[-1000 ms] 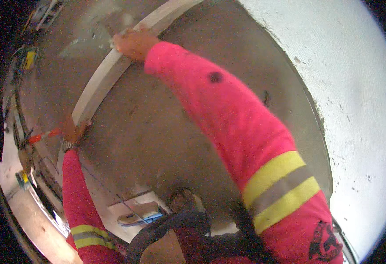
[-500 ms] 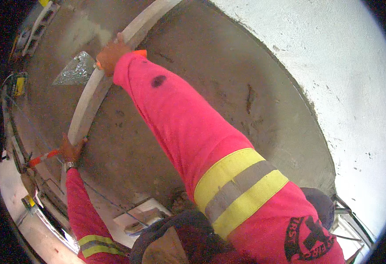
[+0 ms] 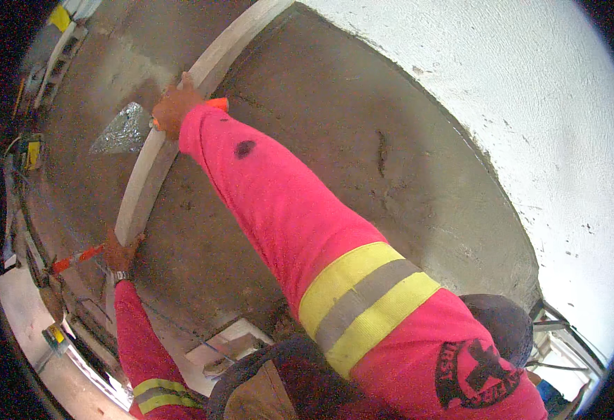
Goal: The person smooths a wet concrete floor using a long wooden straightedge and a hand trowel. They repeatedly drag the straightedge across the surface to level it and use the trowel to fill gaps and refine the finish.
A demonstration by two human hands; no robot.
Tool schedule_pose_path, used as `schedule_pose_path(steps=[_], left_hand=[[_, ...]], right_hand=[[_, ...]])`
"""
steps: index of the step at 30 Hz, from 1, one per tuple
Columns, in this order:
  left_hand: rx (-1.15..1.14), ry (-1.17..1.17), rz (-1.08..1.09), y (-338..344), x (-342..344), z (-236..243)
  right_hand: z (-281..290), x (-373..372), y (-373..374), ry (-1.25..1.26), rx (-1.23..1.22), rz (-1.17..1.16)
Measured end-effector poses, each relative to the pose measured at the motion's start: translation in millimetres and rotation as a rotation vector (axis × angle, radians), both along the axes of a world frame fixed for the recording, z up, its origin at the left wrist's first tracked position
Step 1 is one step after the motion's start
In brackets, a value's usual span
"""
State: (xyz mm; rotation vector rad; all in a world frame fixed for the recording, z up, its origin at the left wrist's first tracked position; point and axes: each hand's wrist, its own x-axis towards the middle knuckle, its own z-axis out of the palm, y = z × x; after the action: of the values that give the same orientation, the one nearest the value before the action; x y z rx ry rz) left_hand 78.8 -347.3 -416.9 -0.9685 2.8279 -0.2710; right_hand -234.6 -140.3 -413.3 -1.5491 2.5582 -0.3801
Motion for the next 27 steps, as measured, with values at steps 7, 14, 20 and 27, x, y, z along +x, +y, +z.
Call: schedule_pose_path(steps=[7, 14, 20, 27], left_hand=[[0.044, -0.002, 0.021, 11, 9, -4], [0.055, -0.052, 0.106, 37, 3, 5], [0.083, 0.042, -0.010, 24, 22, -6], [0.040, 0.001, 0.006, 41, 21, 1]], right_hand=[[-8, 2, 4, -0.009, -0.012, -0.010], [-7, 6, 14, -0.028, -0.034, 0.016], [0, 9, 18, -0.030, -0.040, 0.019], [-1, 14, 28, -0.046, -0.022, 0.030]])
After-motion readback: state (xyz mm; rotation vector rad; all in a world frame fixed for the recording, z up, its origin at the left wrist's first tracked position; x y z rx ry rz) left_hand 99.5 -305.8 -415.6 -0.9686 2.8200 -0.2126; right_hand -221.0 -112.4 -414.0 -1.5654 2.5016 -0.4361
